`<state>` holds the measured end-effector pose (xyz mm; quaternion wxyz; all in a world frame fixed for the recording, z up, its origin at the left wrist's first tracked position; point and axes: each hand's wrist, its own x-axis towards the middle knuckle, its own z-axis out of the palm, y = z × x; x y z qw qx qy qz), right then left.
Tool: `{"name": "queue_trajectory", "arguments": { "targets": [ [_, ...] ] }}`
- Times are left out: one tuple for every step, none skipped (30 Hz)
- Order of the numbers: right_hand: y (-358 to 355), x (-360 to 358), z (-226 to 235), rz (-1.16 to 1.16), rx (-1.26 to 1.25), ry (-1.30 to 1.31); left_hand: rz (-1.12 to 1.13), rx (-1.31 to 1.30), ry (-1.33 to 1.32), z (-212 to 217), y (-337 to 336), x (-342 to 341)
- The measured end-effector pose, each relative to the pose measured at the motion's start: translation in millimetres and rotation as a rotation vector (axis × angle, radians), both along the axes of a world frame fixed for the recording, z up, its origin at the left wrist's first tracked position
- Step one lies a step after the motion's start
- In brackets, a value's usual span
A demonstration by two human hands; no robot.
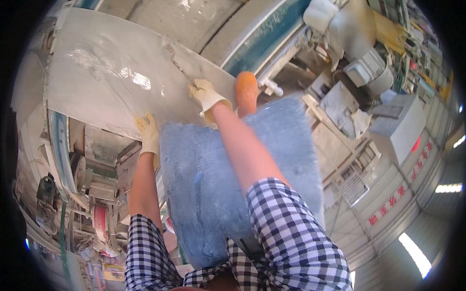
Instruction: The person uses a metal tool to rub and polish the surface of large stone slabs on a conveyor. They repeatedly flip and reposition the slabs to work on different areas, then pass them along the line to a coworker.
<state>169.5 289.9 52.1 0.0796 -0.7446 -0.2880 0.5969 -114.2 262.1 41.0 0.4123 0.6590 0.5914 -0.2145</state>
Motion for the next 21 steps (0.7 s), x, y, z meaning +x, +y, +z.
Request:
{"name": "queue_trajectory", "arguments": {
  "targets": [
    [11, 6, 15, 0.06, 0.107, -0.03, -0.061, 0.012, -0.025, 2, 2, -10],
    [22, 17, 36, 0.122, 0.163, -0.066, -0.157, -0.015, -0.013, 12, -2, -21],
    [35, 30, 62, 0.156, 0.275, -0.091, -0.107, -0.033, -0.036, 24, -3, -37],
    [50, 48, 92, 0.122, 0.271, -0.071, -0.12, -0.058, -0.037, 38, 6, -57],
    [69, 73, 121, 0.101, 0.365, -0.021, -0.108, -0.062, -0.016, 52, 12, -75],
    [81, 98, 161, 0.187, 0.497, -0.113, -0.144, 0.017, -0.002, 82, 5, -96],
    [80, 124, 203, 0.172, 0.493, -0.214, -0.16, 0.143, 0.024, 119, -15, -110],
    [69, 147, 248, 0.022, 0.419, -0.233, -0.087, 0.123, 0.067, 159, -36, -121],
    [54, 168, 292, -0.196, 0.322, -0.208, -0.078, 0.001, 0.137, 200, -53, -133],
    [33, 186, 335, -0.285, 0.23, -0.233, -0.031, -0.037, 0.164, 239, -72, -140],
    [5, 202, 374, -0.402, 0.161, -0.15, -0.012, -0.178, 0.142, 275, -83, -147],
    [-22, 214, 414, -0.169, 0.209, -0.393, 0.107, -0.162, 0.013, 314, -96, -156],
    [-52, 225, 442, -0.155, 0.132, -0.493, 0.164, -0.197, 0.005, 344, -104, -156],
    [-84, 228, 466, -0.03, 0.185, -0.588, 0.221, -0.23, -0.002, 375, -113, -158],
    [-112, 232, 484, 0.009, 0.143, -0.682, 0.22, -0.249, 0.086, 392, -113, -153],
    [-141, 236, 501, -0.095, 0.135, -0.675, 0.271, -0.233, 0.076, 409, -113, -149],
    [-165, 237, 510, -0.303, 0.009, -0.648, 0.272, -0.213, 0.08, 419, -104, -145],
    [-187, 235, 513, -0.361, 0.054, -0.663, 0.277, -0.205, 0.088, 421, -87, -137],
    [-207, 236, 516, -0.412, 0.092, -0.674, 0.285, -0.182, 0.074, 430, -76, -129],
    [-218, 243, 511, -0.536, -0.107, -0.575, 0.288, -0.142, 0.139, 430, -55, -116],
    [-227, 247, 507, -0.659, -0.296, -0.472, 0.23, -0.029, 0.116, 432, -28, -105]
  ]
}}
